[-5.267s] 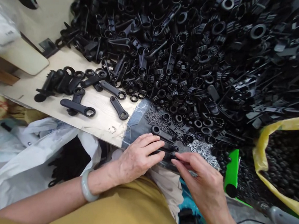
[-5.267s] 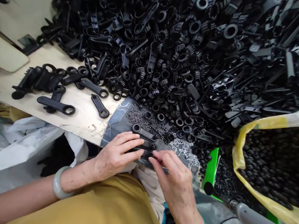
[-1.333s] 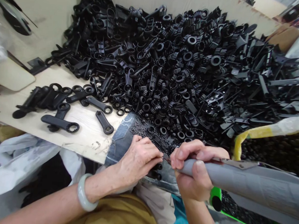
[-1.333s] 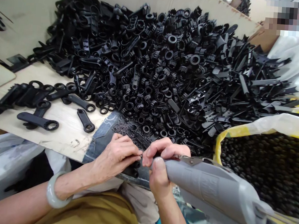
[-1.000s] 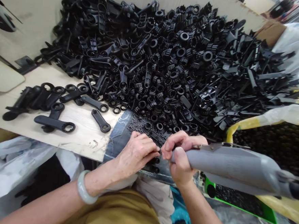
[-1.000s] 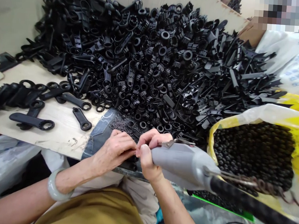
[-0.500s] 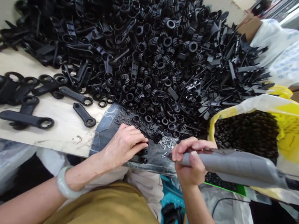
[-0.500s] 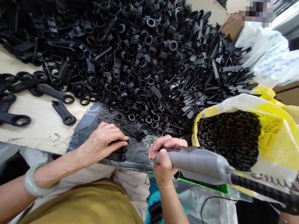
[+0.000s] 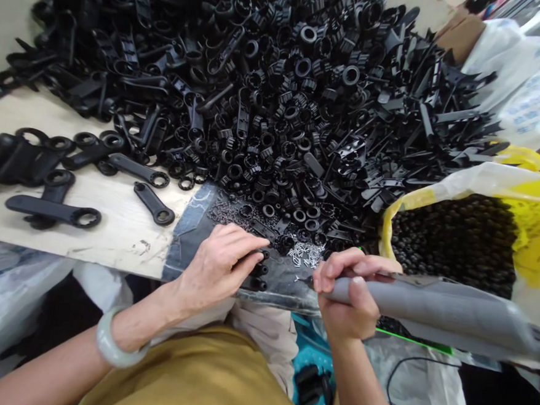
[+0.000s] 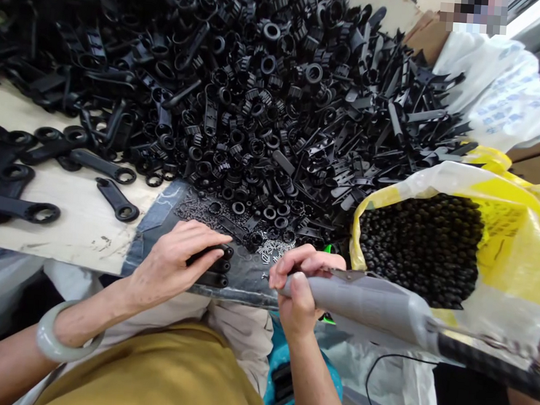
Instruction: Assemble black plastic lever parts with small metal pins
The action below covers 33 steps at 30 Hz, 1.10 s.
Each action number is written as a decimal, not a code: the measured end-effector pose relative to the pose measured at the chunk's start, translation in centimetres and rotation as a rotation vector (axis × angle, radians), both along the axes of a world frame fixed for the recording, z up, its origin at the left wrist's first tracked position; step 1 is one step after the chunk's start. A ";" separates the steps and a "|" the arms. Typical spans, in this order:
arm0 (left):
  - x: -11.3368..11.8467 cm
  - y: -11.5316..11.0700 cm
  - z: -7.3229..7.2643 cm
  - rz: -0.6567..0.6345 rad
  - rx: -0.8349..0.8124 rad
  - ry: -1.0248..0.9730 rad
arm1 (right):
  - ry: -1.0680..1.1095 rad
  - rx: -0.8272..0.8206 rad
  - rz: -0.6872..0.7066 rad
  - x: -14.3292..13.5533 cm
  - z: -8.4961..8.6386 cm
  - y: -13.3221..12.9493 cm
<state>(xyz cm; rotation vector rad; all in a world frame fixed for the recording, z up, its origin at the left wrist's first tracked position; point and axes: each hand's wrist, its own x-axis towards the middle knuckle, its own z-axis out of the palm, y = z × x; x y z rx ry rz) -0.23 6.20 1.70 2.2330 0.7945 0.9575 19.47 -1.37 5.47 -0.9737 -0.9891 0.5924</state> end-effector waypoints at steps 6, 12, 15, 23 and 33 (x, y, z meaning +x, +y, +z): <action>-0.4 -3.1 0.7 0.074 0.031 0.001 | 0.015 0.053 0.031 -1.7 2.8 -0.1; -0.2 -3.9 0.4 0.102 0.030 0.028 | 0.023 0.083 0.070 -3.6 3.6 0.9; 0.0 -3.5 0.8 0.109 0.030 0.038 | 0.020 0.099 0.092 -4.1 4.2 1.2; 1.6 -3.2 1.7 0.124 0.075 0.073 | -0.003 0.112 0.101 -3.8 5.4 0.7; -0.4 -3.6 0.7 0.162 0.055 0.036 | 0.053 0.107 0.128 -4.5 3.0 1.4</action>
